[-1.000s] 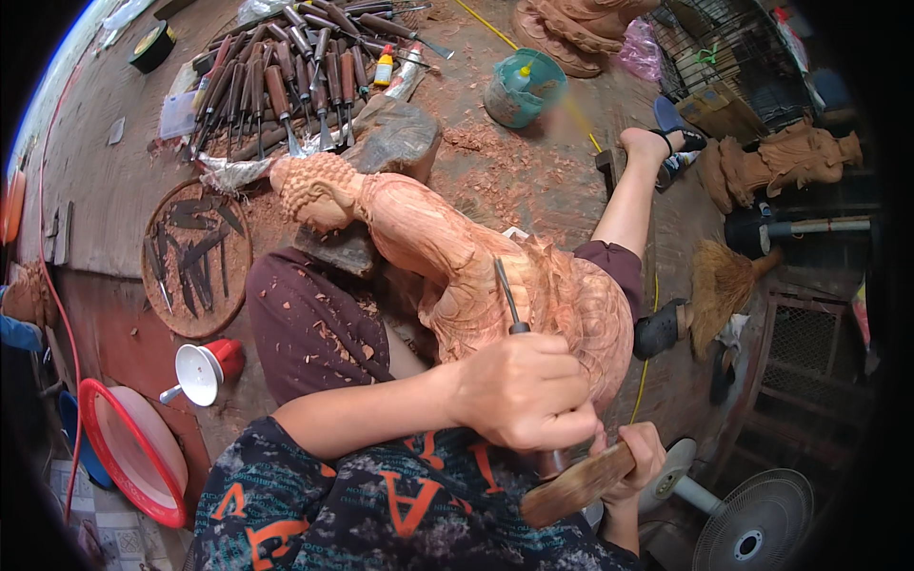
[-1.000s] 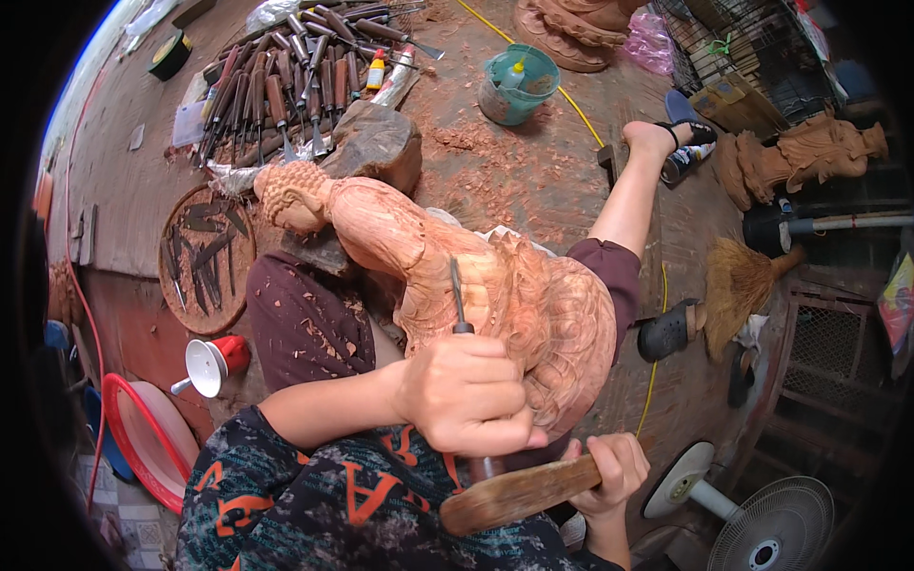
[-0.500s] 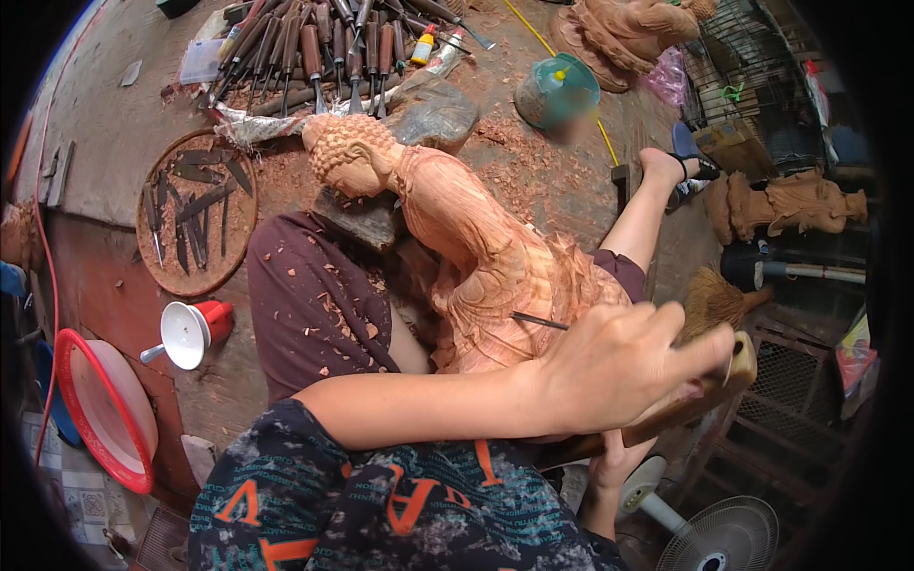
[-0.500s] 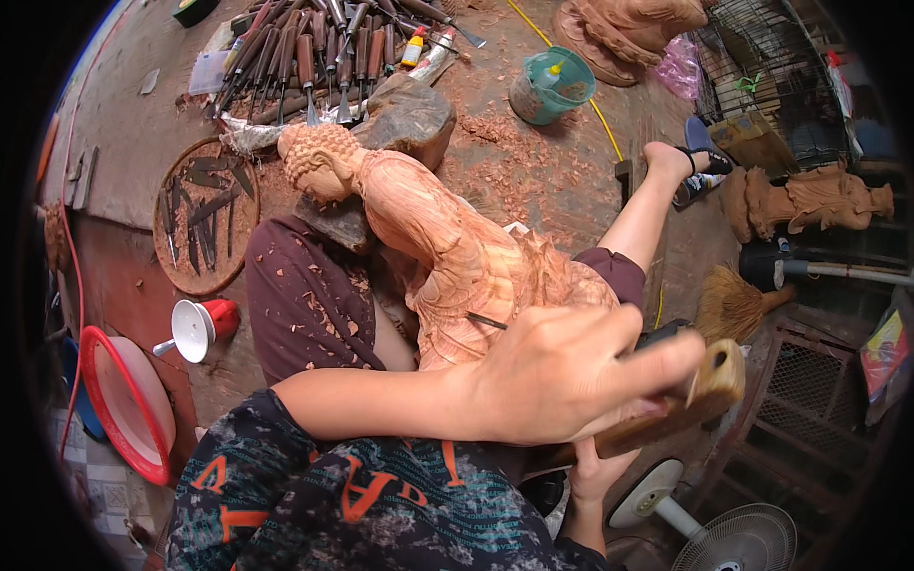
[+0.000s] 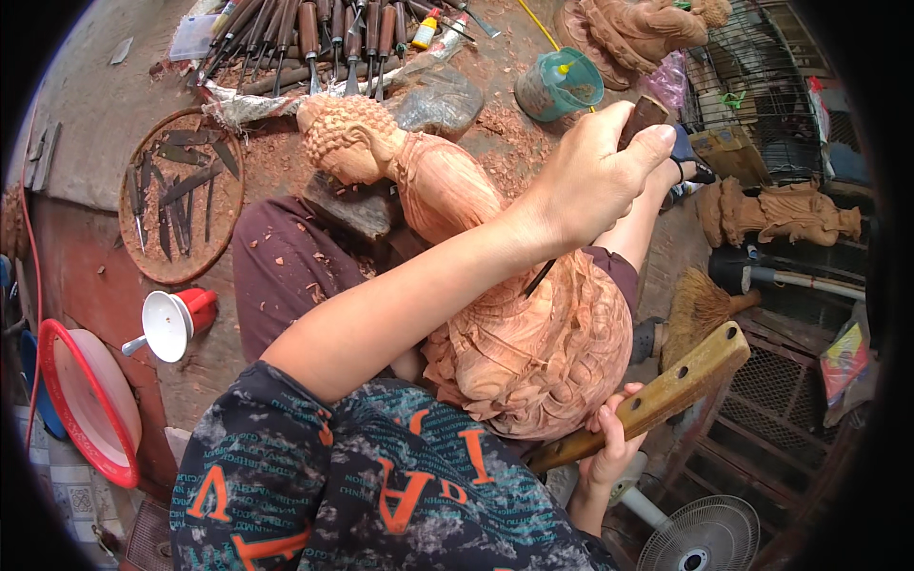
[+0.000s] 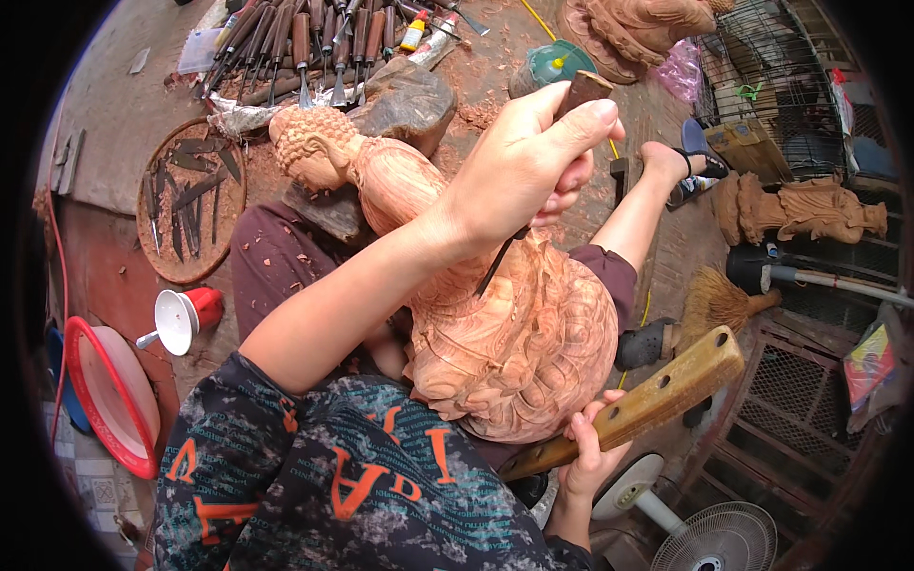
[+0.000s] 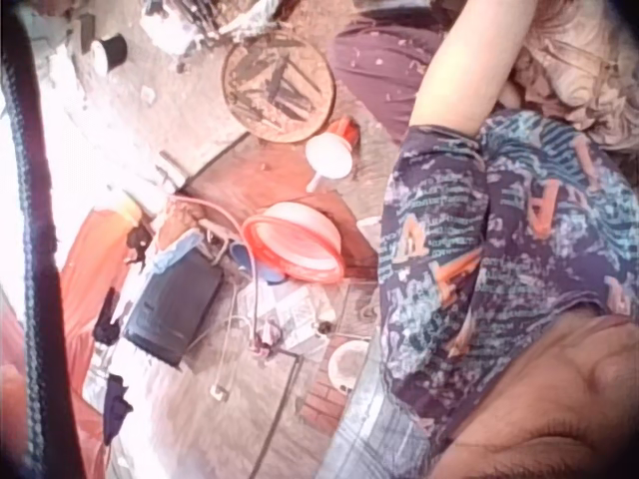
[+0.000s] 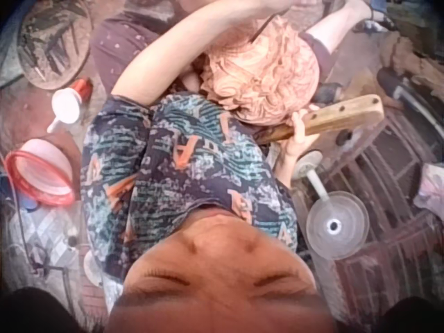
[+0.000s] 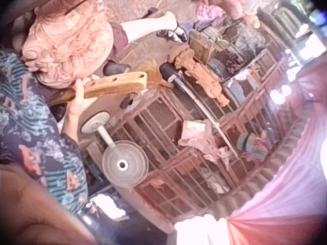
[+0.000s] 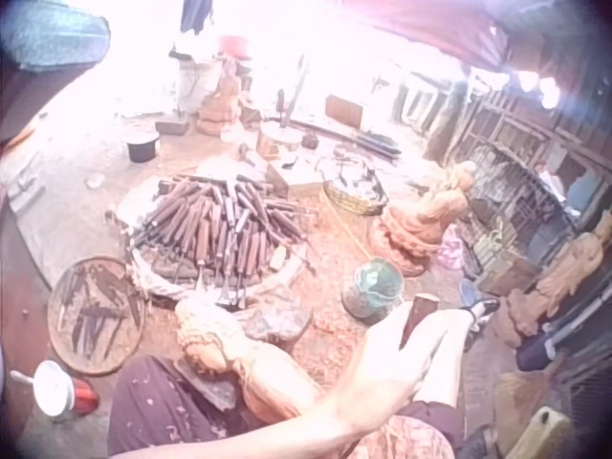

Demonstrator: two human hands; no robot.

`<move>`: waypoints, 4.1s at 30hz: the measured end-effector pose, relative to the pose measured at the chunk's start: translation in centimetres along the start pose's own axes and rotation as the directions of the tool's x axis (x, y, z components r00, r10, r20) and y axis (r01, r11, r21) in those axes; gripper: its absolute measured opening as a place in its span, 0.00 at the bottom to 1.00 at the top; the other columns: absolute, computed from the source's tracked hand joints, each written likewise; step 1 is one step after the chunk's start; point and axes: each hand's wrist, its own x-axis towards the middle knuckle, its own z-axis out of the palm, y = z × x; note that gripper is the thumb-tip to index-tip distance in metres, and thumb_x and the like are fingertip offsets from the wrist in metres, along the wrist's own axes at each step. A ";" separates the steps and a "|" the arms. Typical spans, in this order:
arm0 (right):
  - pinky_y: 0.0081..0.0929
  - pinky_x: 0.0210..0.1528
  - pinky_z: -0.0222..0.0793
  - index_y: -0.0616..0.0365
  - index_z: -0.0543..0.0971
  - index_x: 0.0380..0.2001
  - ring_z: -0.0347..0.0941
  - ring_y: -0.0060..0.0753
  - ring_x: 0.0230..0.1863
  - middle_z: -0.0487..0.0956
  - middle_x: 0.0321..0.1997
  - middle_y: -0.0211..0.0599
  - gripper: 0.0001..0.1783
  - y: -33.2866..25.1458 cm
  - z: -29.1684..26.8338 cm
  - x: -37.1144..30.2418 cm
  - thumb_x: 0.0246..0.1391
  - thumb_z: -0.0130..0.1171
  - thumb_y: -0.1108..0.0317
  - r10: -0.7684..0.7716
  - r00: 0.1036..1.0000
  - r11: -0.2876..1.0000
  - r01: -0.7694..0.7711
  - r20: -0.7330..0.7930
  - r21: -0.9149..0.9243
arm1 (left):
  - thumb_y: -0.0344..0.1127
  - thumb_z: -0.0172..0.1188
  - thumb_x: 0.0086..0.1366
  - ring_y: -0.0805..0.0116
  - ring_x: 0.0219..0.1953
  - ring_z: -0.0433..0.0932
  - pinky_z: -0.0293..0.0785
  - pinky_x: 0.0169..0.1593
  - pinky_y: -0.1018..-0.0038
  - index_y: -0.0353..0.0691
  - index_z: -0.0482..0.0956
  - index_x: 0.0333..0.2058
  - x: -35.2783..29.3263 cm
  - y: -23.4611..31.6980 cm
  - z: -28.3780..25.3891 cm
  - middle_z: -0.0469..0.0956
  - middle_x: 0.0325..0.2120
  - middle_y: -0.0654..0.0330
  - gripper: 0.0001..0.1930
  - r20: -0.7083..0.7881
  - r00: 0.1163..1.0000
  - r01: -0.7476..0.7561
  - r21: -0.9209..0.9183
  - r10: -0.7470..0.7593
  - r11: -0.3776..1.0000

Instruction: The person carves a wooden Buddha statue using a chisel and a wooden mallet. They repeatedly strike the chisel to shape the wood, occasionally switching tools from a collection nearby.

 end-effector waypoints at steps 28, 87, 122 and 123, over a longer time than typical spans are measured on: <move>0.15 0.36 0.62 0.63 0.70 0.49 0.64 0.16 0.31 0.69 0.29 0.25 0.24 -16.7 6.3 13.2 0.44 0.55 0.82 -0.192 0.816 0.424 0.571 0.546 -0.703 | 0.41 0.52 0.64 0.84 0.16 0.61 0.57 0.19 0.81 0.37 0.70 0.24 -0.7 -0.8 0.2 0.66 0.15 0.70 0.14 -0.030 0.990 -0.128 0.173 0.136 0.977; 0.21 0.43 0.67 0.65 0.63 0.53 0.71 0.22 0.37 0.72 0.34 0.31 0.33 -13.2 1.0 10.6 0.43 0.64 0.69 -0.276 0.819 0.678 0.537 0.502 -0.503 | 0.38 0.61 0.52 0.61 0.23 0.74 0.68 0.19 0.68 0.44 0.70 0.40 -7.1 -0.9 6.5 0.66 0.20 0.60 0.17 -0.016 0.839 -0.382 0.694 0.544 0.610; 0.17 0.37 0.63 0.66 0.69 0.44 0.65 0.19 0.32 0.70 0.31 0.30 0.19 -15.6 3.7 6.5 0.46 0.57 0.82 -0.401 0.809 0.492 0.585 0.429 -0.644 | 0.31 0.64 0.49 0.51 0.46 0.76 0.76 0.33 0.71 0.37 0.71 0.44 -6.3 -1.4 4.5 0.67 0.50 0.36 0.22 -0.306 0.744 -0.351 0.577 0.593 0.738; 0.18 0.37 0.63 0.66 0.68 0.47 0.65 0.18 0.31 0.69 0.31 0.30 0.21 -14.6 1.8 7.6 0.46 0.56 0.82 -0.442 0.697 0.146 0.677 0.564 -0.722 | 0.31 0.64 0.48 0.51 0.47 0.76 0.76 0.33 0.71 0.37 0.71 0.44 -6.4 -1.4 4.4 0.67 0.50 0.35 0.22 -0.302 0.751 -0.345 0.579 0.588 0.739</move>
